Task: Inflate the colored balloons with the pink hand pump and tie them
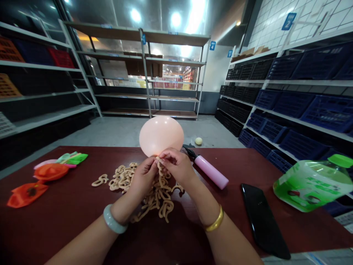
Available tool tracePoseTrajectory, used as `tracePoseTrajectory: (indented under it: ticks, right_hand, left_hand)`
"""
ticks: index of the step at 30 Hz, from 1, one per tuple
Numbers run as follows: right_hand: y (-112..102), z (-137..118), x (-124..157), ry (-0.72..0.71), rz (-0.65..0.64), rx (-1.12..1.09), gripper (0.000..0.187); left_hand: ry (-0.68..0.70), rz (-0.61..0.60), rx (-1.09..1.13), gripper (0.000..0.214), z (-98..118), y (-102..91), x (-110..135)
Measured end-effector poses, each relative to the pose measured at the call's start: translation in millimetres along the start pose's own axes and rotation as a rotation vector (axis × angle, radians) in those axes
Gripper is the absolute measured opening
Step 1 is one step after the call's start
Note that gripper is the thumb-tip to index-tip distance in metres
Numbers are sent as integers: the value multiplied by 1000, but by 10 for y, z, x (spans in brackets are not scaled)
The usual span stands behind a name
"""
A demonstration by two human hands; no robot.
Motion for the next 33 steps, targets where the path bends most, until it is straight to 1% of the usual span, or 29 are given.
tracePoseTrajectory:
  ticks: [2,4,8,10,12,14,18,23,26,28,30,33]
  right_hand:
    - [-5,-9,-2,-18,-8,25,13]
    - [5,-44,12,-81,26,104,10]
    - [71,-131,69,-219,146,382,9]
    - [102,-152,92,-268,172,537,12]
    - [113,-153,99,-289,169,649,14]
    - [106,-147,93,-282,160,695,14]
    - [76,-155,72,-263,189,675,14]
    - [87,-151,95,-245,233,678,16]
    - [102,-118,115,-205,245,638,16]
    - [104,-104,110,-198,231,544,18]
    - [100,-104,92,-227,192,461,22]
    - [88,-120,56,-285,116,428,25]
  left_hand:
    - [4,-1,-9,25,-21,-3,3]
    - [-5,11,18,24,-43,-1,6]
    - [-90,43,175,24,-81,28,15]
    - [-141,60,252,25,-88,49,19]
    - [-175,69,308,26,-84,64,19]
    - [-188,63,343,25,-77,68,16]
    - [-208,59,368,27,-82,58,9]
    - [-278,46,463,28,-93,70,22]
    - [-259,49,480,26,-75,73,18]
    - [-242,66,496,24,-64,67,8]
    - [-243,84,524,24,-62,60,0]
    - [-260,93,533,24,-68,60,1]
Point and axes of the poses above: each hand's wrist, its own x-axis away from the middle knuckle, its own y-axis out of the palm, z = x × y, the point moved 1 cm from there along -x, towards the middle knuckle, and after that the axes turned 1 degree about y, right-handed, at the moved point
